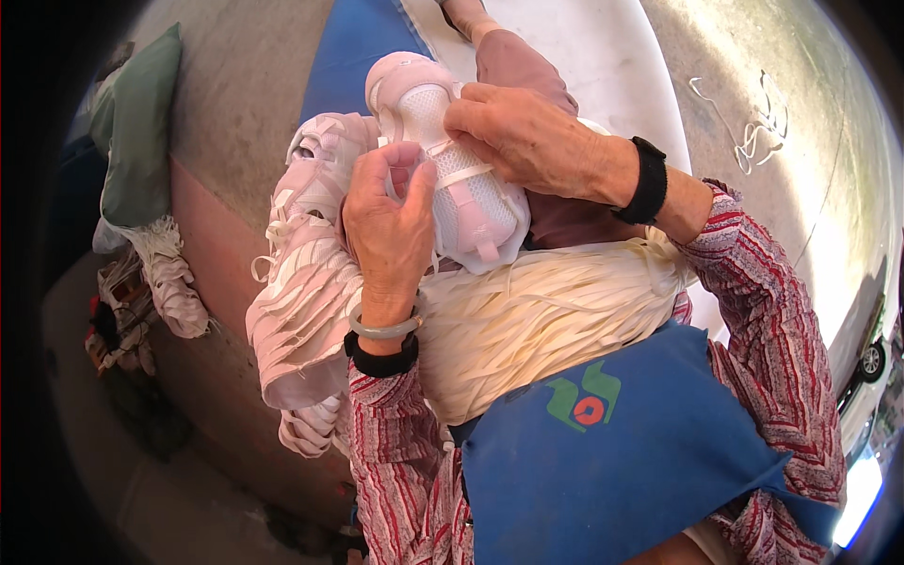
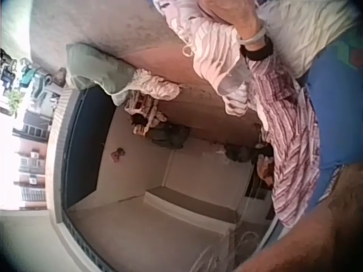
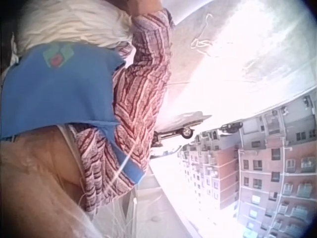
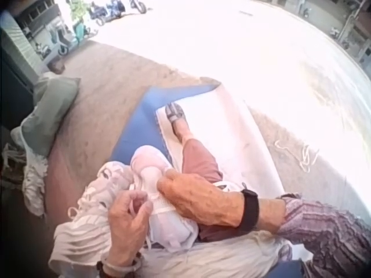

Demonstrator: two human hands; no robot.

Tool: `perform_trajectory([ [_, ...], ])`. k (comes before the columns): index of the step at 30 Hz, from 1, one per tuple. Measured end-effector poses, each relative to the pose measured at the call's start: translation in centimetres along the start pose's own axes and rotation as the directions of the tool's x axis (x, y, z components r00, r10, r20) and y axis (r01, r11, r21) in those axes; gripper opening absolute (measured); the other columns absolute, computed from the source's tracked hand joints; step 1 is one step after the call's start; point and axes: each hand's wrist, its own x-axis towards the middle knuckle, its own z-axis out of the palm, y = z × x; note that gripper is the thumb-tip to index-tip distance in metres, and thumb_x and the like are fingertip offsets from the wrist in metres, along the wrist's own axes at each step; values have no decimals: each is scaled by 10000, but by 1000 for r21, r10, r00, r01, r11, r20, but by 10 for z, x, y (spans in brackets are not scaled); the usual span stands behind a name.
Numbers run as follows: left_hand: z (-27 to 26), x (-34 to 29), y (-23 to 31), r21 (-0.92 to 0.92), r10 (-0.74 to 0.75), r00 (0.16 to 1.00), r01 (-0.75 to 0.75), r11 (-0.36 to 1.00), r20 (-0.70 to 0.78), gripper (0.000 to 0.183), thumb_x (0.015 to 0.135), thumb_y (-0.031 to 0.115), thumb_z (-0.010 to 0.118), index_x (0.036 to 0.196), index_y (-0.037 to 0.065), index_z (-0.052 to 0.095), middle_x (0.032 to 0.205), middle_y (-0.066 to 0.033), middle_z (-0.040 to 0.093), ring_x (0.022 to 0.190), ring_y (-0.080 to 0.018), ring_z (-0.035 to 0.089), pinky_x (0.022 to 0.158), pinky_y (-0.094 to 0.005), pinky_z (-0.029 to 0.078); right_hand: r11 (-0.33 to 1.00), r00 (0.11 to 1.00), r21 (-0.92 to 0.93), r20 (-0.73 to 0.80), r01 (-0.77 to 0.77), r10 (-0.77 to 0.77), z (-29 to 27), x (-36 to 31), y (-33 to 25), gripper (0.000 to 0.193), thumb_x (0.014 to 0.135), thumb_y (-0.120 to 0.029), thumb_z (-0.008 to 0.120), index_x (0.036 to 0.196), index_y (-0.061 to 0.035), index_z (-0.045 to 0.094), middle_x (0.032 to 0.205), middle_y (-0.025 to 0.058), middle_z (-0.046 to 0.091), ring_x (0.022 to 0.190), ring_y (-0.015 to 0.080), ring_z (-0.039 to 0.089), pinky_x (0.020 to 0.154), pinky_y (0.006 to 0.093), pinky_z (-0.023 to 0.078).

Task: Lacing or adjusting the laces of a pink and white sneaker.

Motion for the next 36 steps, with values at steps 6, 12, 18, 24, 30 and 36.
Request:
perform_trajectory([
  [6, -2, 1, 1, 29, 6, 1000, -6, 1000, 6, 187, 844, 78, 691, 1005, -3, 644, 923, -104, 660, 808, -191, 630, 743, -311, 514, 998, 999, 52, 37, 34, -36, -1, 6, 3, 96, 904, -80, 602, 955, -5, 569, 885, 167, 581, 833, 369, 595, 741, 410, 473],
  [12, -2, 1, 1, -62, -62, 998, 63, 996, 11, 174, 848, 80, 691, 996, -1, 648, 919, -100, 664, 773, -177, 634, 722, -301, 524, 999, 999, 35, 37, 35, -37, -5, 8, 3, 132, 880, -53, 602, 992, 6, 564, 939, 181, 609, 846, 382, 621, 741, 417, 488],
  [18, 0, 3, 3, 16, -23, 1000, 23, 1000, -6, 163, 850, 71, 688, 994, 3, 654, 929, -100, 674, 785, -170, 647, 729, -302, 529, 996, 998, -92, -62, 10, -16, 9, 5, -16, 175, 855, -3, 585, 1030, -2, 565, 902, 178, 630, 872, 376, 640, 740, 413, 507],
  [24, -2, -1, 3, 38, 31, 999, -30, 999, -27, 144, 846, 70, 692, 975, 11, 664, 901, -98, 673, 751, -194, 653, 702, -310, 524, 996, 997, -82, -74, -22, 16, 3, 4, -20, 203, 834, 23, 580, 1035, -5, 561, 927, 176, 631, 864, 381, 642, 730, 410, 513],
  [30, -4, 5, 19, 277, 240, 971, -236, 931, 22, 92, 860, 56, 659, 941, 12, 655, 875, -137, 646, 740, -265, 651, 657, -358, 506, 991, 996, -120, -78, -58, 49, 2, 3, -25, 154, 862, -22, 612, 1016, -32, 600, 929, 164, 634, 854, 363, 637, 736, 396, 514],
  [36, -12, 9, 19, 401, 415, 899, -435, 806, 141, 57, 855, 14, 606, 909, -5, 602, 853, -167, 592, 780, -345, 604, 665, -400, 482, 992, 977, -116, -202, 51, -74, -6, -5, -12, 162, 829, -65, 642, 987, -28, 650, 903, 144, 633, 830, 342, 654, 736, 415, 519],
])
